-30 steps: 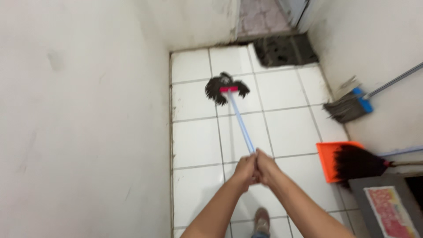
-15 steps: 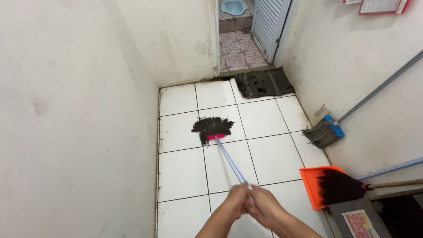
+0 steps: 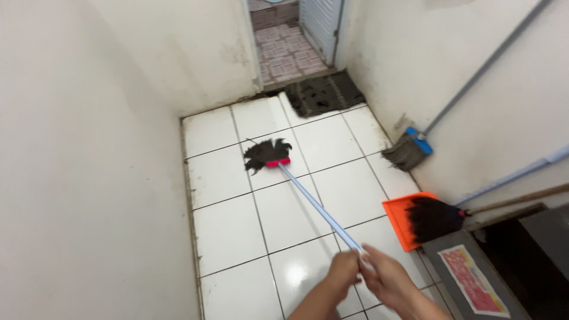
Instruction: The person sweeps the white tiled floor in a narrow hallway and around a storage shelf using a broom, pushing debris into a dustpan.
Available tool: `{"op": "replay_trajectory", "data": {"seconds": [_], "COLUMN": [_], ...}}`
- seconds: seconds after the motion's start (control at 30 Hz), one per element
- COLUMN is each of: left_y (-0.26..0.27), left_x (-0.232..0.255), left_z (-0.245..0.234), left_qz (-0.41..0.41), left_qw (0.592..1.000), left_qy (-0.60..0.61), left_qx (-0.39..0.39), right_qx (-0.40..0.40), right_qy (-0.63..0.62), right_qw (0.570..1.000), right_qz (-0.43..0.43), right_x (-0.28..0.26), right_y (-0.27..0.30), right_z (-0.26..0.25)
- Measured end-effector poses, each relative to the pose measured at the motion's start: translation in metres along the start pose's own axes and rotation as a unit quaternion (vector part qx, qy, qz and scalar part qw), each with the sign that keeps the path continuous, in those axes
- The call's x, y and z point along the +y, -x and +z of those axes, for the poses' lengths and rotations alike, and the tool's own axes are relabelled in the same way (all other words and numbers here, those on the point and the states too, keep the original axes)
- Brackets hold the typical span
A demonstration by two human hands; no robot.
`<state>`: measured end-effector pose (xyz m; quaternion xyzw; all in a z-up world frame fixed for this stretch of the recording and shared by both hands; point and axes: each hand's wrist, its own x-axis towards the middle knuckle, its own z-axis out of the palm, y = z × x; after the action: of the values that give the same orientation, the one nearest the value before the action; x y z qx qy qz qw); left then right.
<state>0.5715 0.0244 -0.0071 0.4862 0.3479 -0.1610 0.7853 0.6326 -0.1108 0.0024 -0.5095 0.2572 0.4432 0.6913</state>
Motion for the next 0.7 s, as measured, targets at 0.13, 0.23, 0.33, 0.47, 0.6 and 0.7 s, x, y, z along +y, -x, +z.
{"op": "replay_trajectory", "data": {"seconds": [0.13, 0.23, 0.33, 0.47, 0.6, 0.7], "left_y": [0.010, 0.013, 0.002, 0.001, 0.011, 0.010], "left_x": [-0.034, -0.039, -0.024, 0.031, 0.080, 0.079], "left_z": [0.017, 0.002, -0.015, -0.032, -0.046, -0.043], "left_qz": [-0.107, -0.141, -0.136, -0.075, -0.049, -0.066], "left_qw": [0.978, 0.969, 0.988, 0.972, 0.991, 0.995], "left_qy": [-0.152, -0.151, -0.022, 0.223, 0.117, 0.072], "left_qx": [-0.091, -0.133, -0.068, -0.003, 0.043, 0.020], "right_qx": [0.096, 0.114, 0.069, 0.072, 0.013, 0.026], "right_qy": [-0.041, 0.007, 0.119, 0.206, 0.137, 0.204], "right_qw": [0.992, 0.993, 0.991, 0.971, 0.990, 0.978], "right_qz": [0.073, 0.028, 0.003, 0.097, 0.031, 0.032], "right_x": [0.040, 0.069, 0.040, -0.029, -0.058, -0.039], "right_y": [0.020, 0.028, 0.028, -0.027, -0.074, -0.072], "right_z": [-0.090, -0.096, -0.035, 0.101, 0.136, 0.115]}}
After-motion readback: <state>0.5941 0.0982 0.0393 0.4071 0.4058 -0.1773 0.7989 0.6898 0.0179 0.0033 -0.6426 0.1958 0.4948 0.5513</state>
